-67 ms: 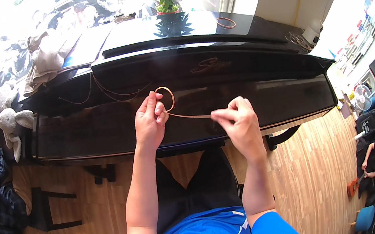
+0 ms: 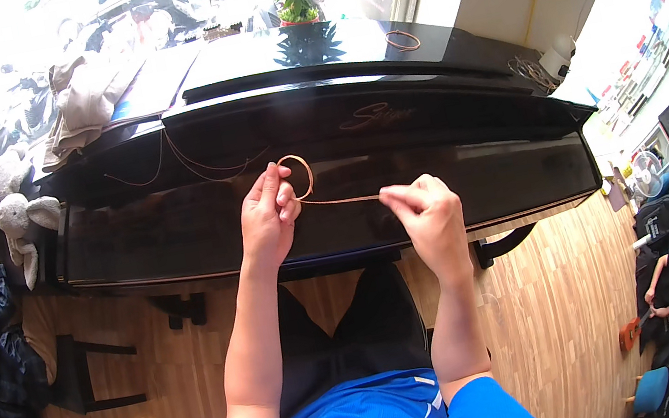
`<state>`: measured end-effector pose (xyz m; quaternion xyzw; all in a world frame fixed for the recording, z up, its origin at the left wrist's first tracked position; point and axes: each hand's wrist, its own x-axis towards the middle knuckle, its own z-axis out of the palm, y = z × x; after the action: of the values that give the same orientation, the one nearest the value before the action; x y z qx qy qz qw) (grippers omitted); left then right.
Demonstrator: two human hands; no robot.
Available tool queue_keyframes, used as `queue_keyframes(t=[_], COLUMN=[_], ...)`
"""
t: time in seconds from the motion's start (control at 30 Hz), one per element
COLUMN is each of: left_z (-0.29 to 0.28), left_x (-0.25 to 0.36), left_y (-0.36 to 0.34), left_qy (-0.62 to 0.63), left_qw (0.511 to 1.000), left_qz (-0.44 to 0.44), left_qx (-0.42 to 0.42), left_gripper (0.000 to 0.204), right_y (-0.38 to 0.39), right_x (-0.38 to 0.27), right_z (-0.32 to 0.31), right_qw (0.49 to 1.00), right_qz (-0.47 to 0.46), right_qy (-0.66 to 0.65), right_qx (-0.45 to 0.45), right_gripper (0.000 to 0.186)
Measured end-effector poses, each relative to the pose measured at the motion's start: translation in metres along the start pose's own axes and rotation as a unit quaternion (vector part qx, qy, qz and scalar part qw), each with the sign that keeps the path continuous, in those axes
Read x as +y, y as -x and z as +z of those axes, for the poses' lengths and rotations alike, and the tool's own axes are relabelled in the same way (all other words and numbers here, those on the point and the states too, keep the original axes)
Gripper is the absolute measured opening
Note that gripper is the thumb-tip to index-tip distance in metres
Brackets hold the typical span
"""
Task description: The person repeatedly bends and twists a thin copper wire into circular loops using both hands. The loops are placed on the surface of a black piano. The task continues with multiple loops being formed and set down.
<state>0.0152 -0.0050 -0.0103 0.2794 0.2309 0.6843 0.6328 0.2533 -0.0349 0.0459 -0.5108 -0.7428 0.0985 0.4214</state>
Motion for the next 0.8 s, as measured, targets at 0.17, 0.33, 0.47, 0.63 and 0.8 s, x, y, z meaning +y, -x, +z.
queue_keyframes(t=[0.17, 0.33, 0.47, 0.63, 0.8], left_z=[0.006, 0.009, 0.010, 0.012, 0.018], left_x=[-0.005, -0.005, -0.005, -0.005, -0.003], left_y=[0.001, 0.004, 0.005, 0.005, 0.005], left_qy=[-0.085, -0.156, -0.197, -0.231, -0.273], left_qw=[0.996, 0.987, 0.979, 0.972, 0.961], left_qz=[0.001, -0.005, -0.007, -0.008, -0.021], left_qx=[-0.035, -0.044, -0.042, -0.045, -0.039], left_gripper=[0.028, 0.028, 0.029, 0.028, 0.027], right_y=[-0.019, -0.025, -0.026, -0.022, -0.023], right_x=[0.031, 0.031, 0.027, 0.032, 0.030], right_z=[0.039, 0.059, 0.064, 0.069, 0.060], right_qw=[0.921, 0.804, 0.826, 0.858, 0.844], right_qz=[0.092, 0.215, 0.198, 0.113, 0.160], right_qy=[-0.379, -0.555, -0.520, -0.474, -0.484], right_qx=[0.002, -0.009, -0.093, -0.161, -0.165], right_gripper=[0.017, 0.021, 0.023, 0.017, 0.024])
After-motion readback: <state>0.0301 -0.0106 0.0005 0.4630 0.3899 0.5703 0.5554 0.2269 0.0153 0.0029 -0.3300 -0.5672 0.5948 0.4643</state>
